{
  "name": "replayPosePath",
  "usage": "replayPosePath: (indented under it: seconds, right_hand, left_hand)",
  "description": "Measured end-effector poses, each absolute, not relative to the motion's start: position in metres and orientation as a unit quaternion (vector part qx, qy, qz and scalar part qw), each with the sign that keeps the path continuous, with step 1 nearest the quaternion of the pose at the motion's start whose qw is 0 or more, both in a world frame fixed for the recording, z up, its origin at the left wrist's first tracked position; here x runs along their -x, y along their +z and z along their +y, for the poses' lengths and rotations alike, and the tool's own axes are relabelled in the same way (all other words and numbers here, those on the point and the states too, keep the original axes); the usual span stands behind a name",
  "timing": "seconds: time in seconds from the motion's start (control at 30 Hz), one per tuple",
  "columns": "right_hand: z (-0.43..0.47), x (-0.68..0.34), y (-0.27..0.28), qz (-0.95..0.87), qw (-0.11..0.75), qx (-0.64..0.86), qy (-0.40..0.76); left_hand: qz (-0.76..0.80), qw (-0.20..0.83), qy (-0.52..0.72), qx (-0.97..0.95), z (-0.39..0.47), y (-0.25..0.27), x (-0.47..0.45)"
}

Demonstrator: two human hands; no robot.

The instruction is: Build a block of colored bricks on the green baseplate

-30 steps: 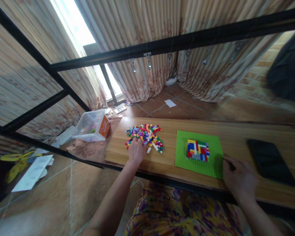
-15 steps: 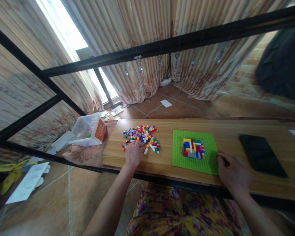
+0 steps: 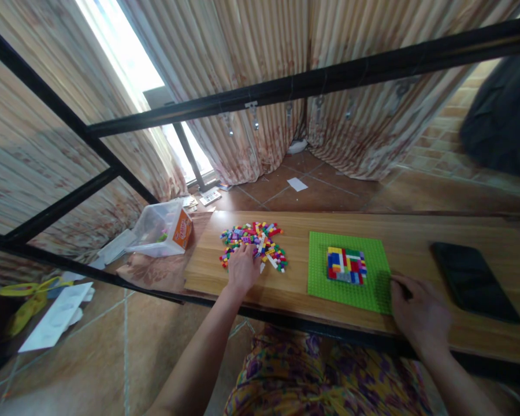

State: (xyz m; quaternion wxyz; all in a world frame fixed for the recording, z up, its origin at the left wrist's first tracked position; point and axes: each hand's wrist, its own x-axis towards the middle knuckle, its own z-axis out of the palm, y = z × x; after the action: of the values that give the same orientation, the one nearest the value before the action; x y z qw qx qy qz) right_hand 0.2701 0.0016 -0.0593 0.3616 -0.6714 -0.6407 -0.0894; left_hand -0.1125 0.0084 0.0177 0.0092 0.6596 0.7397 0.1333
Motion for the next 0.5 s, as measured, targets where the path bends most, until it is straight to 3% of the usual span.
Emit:
replayPosePath:
  seconds: [0.5]
  right_hand:
    - [0.002,-0.273,-0.062,-0.655,0.354,0.661,-0.091]
  left_hand:
    - [0.613,0.049,0.123,-0.779,0.009,0.014,0.100]
